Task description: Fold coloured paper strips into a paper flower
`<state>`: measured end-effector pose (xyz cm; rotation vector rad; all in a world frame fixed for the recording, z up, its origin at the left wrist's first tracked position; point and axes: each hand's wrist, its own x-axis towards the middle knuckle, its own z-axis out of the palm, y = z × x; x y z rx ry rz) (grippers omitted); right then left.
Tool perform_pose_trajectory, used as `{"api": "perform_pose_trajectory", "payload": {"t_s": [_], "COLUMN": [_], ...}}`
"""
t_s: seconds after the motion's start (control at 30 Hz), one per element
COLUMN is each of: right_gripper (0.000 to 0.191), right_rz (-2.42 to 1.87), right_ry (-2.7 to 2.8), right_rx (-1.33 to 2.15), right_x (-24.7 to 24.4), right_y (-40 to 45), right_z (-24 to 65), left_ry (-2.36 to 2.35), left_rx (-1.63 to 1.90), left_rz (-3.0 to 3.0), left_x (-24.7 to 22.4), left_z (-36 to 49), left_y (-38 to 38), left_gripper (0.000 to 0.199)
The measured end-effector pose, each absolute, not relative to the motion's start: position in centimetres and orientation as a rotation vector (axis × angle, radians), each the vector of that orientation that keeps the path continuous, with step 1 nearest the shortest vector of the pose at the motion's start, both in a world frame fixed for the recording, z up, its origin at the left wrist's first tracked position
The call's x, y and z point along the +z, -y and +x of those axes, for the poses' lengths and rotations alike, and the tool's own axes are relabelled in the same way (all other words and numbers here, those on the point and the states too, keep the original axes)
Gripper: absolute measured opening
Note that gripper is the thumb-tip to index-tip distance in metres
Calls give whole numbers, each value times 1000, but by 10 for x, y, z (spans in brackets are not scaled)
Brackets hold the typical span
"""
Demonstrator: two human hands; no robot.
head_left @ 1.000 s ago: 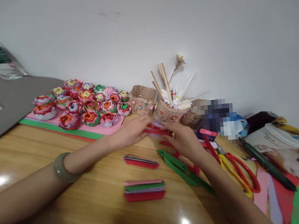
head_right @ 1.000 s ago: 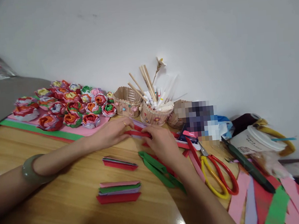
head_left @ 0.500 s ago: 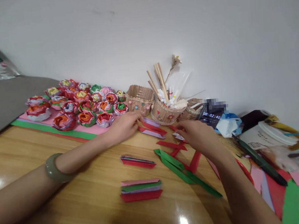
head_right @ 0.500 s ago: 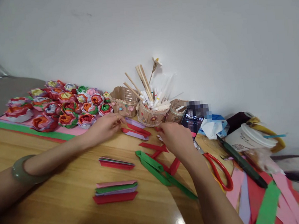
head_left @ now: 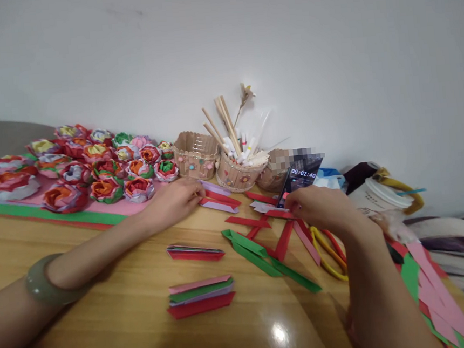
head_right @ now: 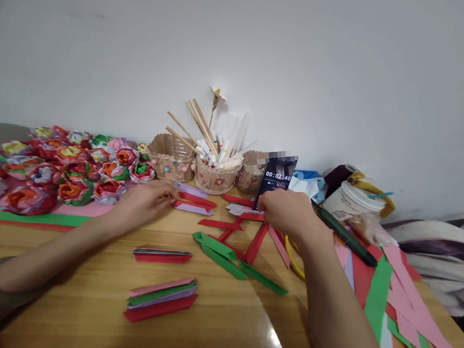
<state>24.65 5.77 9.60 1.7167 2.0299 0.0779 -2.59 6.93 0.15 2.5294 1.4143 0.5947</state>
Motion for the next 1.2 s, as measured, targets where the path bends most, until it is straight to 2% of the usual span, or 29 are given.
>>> {"api": "perform_pose_trajectory", "payload": {"t_s": [0.23,0.4,0.5,0.83,1.2], "right_gripper": [24,25,23,27,25], "right_rz": [1697,1511,1455,1544,1451], "right_ry": [-2047,-2510,-2667,-2480,-2548], "right_rx": [-3,-172,-133,114,73], "right_x": [101,97,94,61,41], "right_y": [-49,-46,-47,-61,-60], "right_z": [254,236,218,174,162], "left_ry": [-1396,-1392,-1391,-1497,-1362], "left_rx": [602,572,562,512,464], "left_rz": [2565,2466,2417,2374,2628], "left_x": [1,6,11,23,-2], "left_z": [-27,-28,-31,-35,-22], "left_y": [-70,-72,-74,-75,-70], "left_gripper": [21,21,20,21,30]}}
